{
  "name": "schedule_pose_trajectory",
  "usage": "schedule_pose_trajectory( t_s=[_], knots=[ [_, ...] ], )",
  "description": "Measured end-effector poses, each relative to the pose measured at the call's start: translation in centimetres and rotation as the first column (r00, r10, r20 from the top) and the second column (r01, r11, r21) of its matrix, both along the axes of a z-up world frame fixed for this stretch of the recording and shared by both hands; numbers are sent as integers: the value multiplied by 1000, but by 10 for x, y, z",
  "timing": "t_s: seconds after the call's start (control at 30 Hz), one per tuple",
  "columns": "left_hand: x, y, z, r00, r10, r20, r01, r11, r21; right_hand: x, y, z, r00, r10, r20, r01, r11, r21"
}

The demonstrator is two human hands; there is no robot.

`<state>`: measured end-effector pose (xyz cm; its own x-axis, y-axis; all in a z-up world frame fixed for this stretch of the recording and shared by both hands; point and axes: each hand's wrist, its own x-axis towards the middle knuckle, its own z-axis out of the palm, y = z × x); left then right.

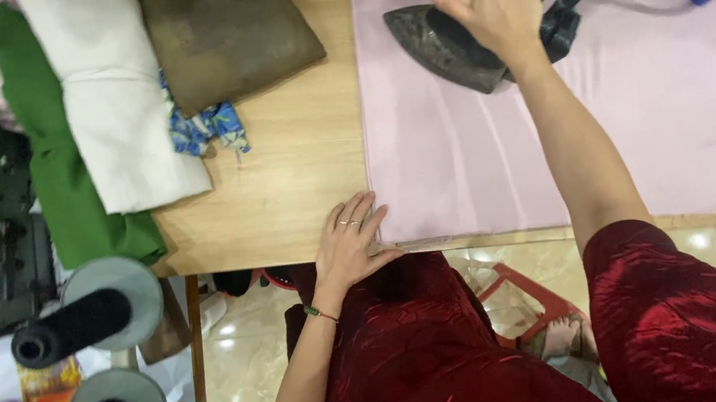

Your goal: A person is ironing a large piece of pink fabric on a wooden workbench using a steam iron.

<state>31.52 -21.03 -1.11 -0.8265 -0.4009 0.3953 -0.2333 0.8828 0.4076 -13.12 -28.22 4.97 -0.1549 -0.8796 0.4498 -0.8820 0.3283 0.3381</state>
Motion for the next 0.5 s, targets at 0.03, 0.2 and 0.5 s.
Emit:
schedule_pose_trajectory(
  t_s=[0.03,0.2,0.5],
  knots=[
    [0,0,-1,1000,24,4,-24,1000,-5,-3,-3,-1,1000,24,4,-24,1000,-5],
    [0,2,1,996,36,76,-37,999,15,7,-1,20,967,-25,252,-12,990,144],
    [-5,11,-27,968,240,74,-241,970,2,90,122,55,956,167,242,-235,928,289]
  ],
)
